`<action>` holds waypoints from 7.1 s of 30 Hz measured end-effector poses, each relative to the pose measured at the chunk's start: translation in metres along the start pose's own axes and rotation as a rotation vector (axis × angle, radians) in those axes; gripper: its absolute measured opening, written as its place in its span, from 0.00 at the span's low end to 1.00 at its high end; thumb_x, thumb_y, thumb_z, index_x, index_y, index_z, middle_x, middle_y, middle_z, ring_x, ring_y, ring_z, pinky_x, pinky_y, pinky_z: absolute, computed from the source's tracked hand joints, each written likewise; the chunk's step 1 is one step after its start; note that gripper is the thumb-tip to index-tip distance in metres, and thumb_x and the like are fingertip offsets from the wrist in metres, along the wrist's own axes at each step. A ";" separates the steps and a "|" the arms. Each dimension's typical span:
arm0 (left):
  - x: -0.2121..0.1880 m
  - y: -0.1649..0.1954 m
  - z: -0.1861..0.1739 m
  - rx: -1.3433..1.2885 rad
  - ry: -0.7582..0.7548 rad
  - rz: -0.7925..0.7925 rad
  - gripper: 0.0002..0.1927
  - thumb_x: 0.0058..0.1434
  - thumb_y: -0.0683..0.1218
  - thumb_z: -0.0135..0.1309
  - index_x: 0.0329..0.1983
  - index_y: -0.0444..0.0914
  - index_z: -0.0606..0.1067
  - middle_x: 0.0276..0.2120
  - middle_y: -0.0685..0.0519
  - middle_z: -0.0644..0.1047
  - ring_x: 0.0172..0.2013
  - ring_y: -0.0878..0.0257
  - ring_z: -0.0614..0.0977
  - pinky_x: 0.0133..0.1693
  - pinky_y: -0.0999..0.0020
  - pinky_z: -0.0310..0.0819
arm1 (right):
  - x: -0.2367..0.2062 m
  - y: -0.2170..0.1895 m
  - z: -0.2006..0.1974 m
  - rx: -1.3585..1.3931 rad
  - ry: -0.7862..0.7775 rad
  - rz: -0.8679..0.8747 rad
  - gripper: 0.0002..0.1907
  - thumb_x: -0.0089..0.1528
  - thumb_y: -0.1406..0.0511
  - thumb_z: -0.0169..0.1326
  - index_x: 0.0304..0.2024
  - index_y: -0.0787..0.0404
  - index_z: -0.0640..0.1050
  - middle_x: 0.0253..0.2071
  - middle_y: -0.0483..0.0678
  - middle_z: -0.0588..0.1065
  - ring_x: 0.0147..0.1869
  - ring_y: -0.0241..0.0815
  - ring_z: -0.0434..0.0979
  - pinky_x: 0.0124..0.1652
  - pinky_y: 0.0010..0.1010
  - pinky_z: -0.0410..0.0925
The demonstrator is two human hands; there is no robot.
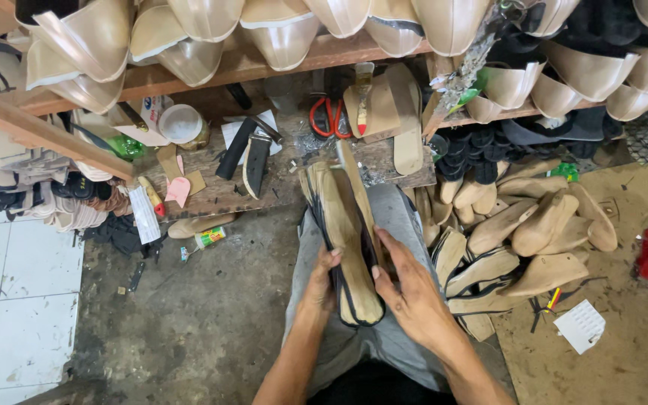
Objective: The person sits on the floor and repeatedly picks up wooden shoe insoles and black rubber soles. They align the rubber sole to the wooden insole, then use red-handled scissors to trim the excess rubber along the edge. The person continues this process for multiple insoles, stacking the trimmed pieces nearby.
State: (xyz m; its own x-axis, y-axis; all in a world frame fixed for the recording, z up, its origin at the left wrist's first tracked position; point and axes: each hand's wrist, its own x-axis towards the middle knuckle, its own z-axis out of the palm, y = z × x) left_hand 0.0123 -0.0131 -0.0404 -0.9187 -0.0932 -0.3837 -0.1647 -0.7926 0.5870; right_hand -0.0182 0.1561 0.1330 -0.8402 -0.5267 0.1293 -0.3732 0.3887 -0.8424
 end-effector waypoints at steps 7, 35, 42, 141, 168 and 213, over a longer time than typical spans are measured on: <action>-0.023 0.009 0.033 0.106 0.010 0.228 0.43 0.60 0.56 0.57 0.76 0.41 0.54 0.68 0.52 0.68 0.65 0.62 0.71 0.64 0.66 0.65 | -0.012 -0.019 0.024 -0.409 0.060 0.135 0.36 0.56 0.54 0.61 0.63 0.59 0.69 0.44 0.55 0.72 0.45 0.60 0.76 0.39 0.48 0.70; 0.118 0.209 -0.114 0.845 -0.016 0.027 0.34 0.59 0.42 0.61 0.69 0.30 0.66 0.53 0.48 0.77 0.49 0.62 0.78 0.51 0.68 0.73 | -0.001 0.089 0.040 -0.260 0.321 -0.067 0.17 0.57 0.71 0.58 0.49 0.60 0.79 0.51 0.53 0.69 0.55 0.55 0.70 0.52 0.43 0.67; 0.121 0.209 -0.118 1.114 0.106 0.349 0.32 0.60 0.40 0.62 0.68 0.29 0.68 0.53 0.48 0.79 0.49 0.64 0.80 0.52 0.70 0.73 | -0.002 0.088 0.035 -0.270 0.300 -0.053 0.16 0.57 0.70 0.58 0.49 0.60 0.79 0.50 0.53 0.70 0.56 0.55 0.69 0.52 0.43 0.66; 0.016 0.031 -0.016 0.020 0.217 0.686 0.27 0.70 0.35 0.48 0.72 0.32 0.60 0.58 0.49 0.74 0.53 0.66 0.77 0.58 0.69 0.72 | 0.024 0.128 0.016 0.279 0.304 -0.057 0.26 0.55 0.72 0.68 0.55 0.64 0.76 0.58 0.54 0.75 0.66 0.49 0.75 0.66 0.36 0.66; 0.068 0.157 -0.062 1.689 0.504 0.833 0.49 0.45 0.48 0.75 0.69 0.35 0.66 0.53 0.36 0.75 0.53 0.37 0.75 0.55 0.49 0.69 | 0.031 0.122 0.040 0.174 0.465 0.009 0.38 0.61 0.70 0.65 0.71 0.63 0.63 0.69 0.55 0.68 0.73 0.49 0.67 0.71 0.37 0.59; 0.030 0.182 -0.128 0.031 -0.041 0.170 0.26 0.71 0.48 0.47 0.67 0.28 0.67 0.57 0.38 0.76 0.53 0.49 0.82 0.56 0.60 0.79 | 0.030 0.113 0.046 0.249 0.462 -0.030 0.38 0.63 0.70 0.64 0.72 0.63 0.61 0.68 0.54 0.68 0.70 0.45 0.69 0.68 0.35 0.63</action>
State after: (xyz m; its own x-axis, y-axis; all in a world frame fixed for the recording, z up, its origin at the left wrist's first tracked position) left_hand 0.0009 -0.2372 -0.0363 -0.9480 -0.1993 -0.2480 -0.0160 -0.7487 0.6627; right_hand -0.0681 0.1496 0.0175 -0.9373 -0.1248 0.3254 -0.3425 0.1575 -0.9262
